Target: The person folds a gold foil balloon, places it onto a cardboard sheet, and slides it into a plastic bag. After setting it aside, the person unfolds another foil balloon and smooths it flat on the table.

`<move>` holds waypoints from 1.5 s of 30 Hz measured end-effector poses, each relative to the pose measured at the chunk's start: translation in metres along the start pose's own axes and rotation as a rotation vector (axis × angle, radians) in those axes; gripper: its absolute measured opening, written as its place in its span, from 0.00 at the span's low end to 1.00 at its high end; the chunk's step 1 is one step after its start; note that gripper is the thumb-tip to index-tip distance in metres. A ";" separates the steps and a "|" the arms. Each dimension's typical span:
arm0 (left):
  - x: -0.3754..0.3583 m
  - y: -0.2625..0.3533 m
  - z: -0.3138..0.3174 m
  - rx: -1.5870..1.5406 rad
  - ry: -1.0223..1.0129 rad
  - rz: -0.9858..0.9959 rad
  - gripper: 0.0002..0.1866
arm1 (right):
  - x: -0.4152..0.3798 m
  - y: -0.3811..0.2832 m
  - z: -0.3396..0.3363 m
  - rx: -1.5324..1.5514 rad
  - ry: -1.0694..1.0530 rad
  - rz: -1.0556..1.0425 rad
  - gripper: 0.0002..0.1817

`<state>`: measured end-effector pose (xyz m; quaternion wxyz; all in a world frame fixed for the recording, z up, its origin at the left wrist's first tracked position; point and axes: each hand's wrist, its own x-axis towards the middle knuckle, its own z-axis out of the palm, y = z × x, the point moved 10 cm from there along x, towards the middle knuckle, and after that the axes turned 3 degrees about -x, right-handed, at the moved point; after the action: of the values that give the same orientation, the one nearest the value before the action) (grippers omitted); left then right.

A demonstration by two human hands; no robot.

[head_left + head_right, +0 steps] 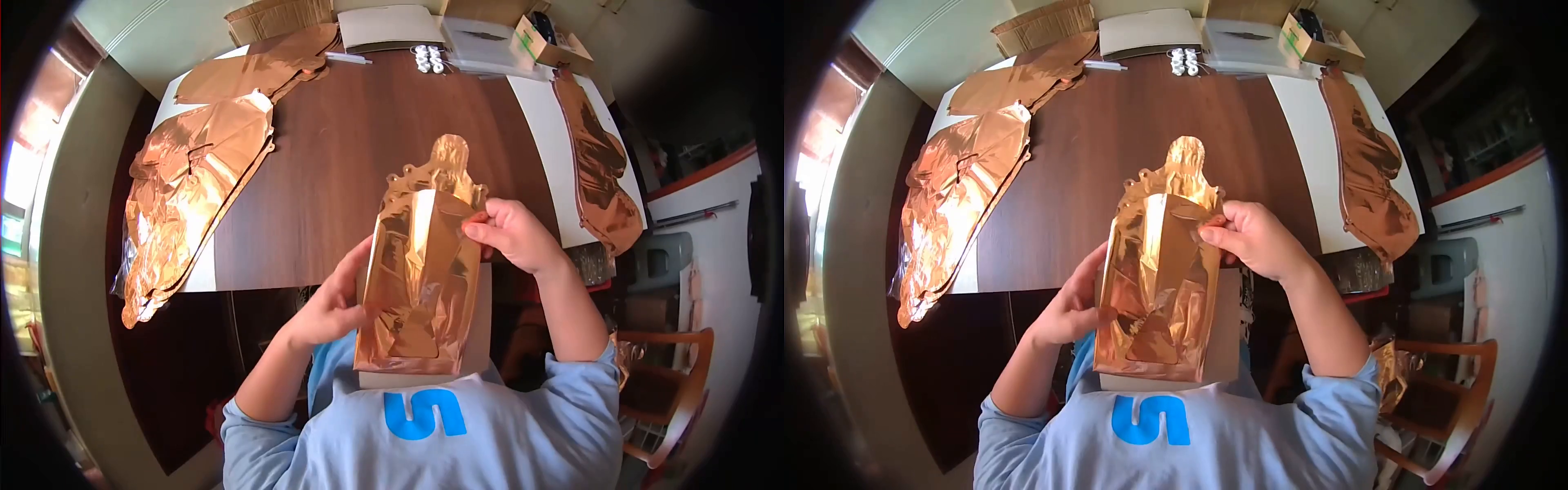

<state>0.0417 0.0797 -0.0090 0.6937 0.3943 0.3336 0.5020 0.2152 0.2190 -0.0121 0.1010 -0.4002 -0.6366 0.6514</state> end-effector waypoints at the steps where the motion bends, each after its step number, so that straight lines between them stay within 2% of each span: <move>1: 0.003 -0.002 -0.006 -0.058 0.030 0.010 0.46 | 0.004 -0.001 0.003 -0.004 -0.035 -0.013 0.10; 4: 0.007 -0.003 -0.011 0.000 0.049 -0.034 0.41 | 0.005 0.000 0.013 -0.021 -0.114 0.021 0.10; 5: 0.006 -0.001 -0.008 -0.077 0.071 -0.039 0.37 | 0.008 0.009 0.013 -0.048 -0.132 0.029 0.10; 11: 0.002 -0.018 -0.018 -0.048 0.134 -0.086 0.34 | 0.001 0.009 0.015 -0.030 -0.194 0.039 0.11; 14: 0.002 -0.014 -0.016 0.103 0.118 -0.042 0.33 | 0.009 0.019 0.011 -0.221 -0.145 0.021 0.11; 17: 0.000 -0.012 -0.023 0.186 0.149 0.058 0.35 | -0.001 0.005 0.015 -0.229 -0.118 0.083 0.16; 20: -0.006 0.000 -0.023 0.194 0.198 0.114 0.37 | -0.008 0.002 0.021 -0.004 -0.183 -0.025 0.23; 23: -0.010 0.010 -0.019 0.258 0.234 0.128 0.37 | -0.023 -0.009 0.024 0.106 -0.159 -0.045 0.33; 27: -0.014 0.016 -0.011 0.258 0.232 0.105 0.38 | -0.034 0.000 0.025 0.155 0.027 -0.096 0.37; 30: -0.021 0.017 -0.016 0.422 0.276 0.118 0.36 | -0.040 0.007 0.025 0.151 0.107 -0.146 0.37; 32: -0.021 0.027 -0.011 0.536 0.284 0.211 0.33 | -0.044 0.007 0.025 0.165 0.165 -0.192 0.35; 34: -0.024 0.024 -0.011 0.560 0.242 0.129 0.27 | -0.049 0.001 0.024 0.143 0.211 -0.244 0.34; 37: -0.026 0.027 -0.009 0.589 0.217 0.125 0.21 | -0.057 -0.003 0.022 0.028 0.247 -0.303 0.24; 40: -0.028 0.027 -0.010 0.570 0.232 0.104 0.18 | -0.064 -0.022 0.025 -0.160 0.306 -0.478 0.12; 41: -0.029 0.026 -0.010 0.555 0.241 0.085 0.18 | -0.065 -0.023 0.025 -0.178 0.271 -0.402 0.07; 45: -0.029 0.032 -0.005 0.582 0.252 0.042 0.16 | -0.074 -0.033 0.031 -0.240 0.198 -0.399 0.12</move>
<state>0.0152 0.0589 0.0190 0.4943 0.5177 0.5383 0.4448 0.2313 0.1534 0.0427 0.2414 -0.3375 -0.7629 0.4958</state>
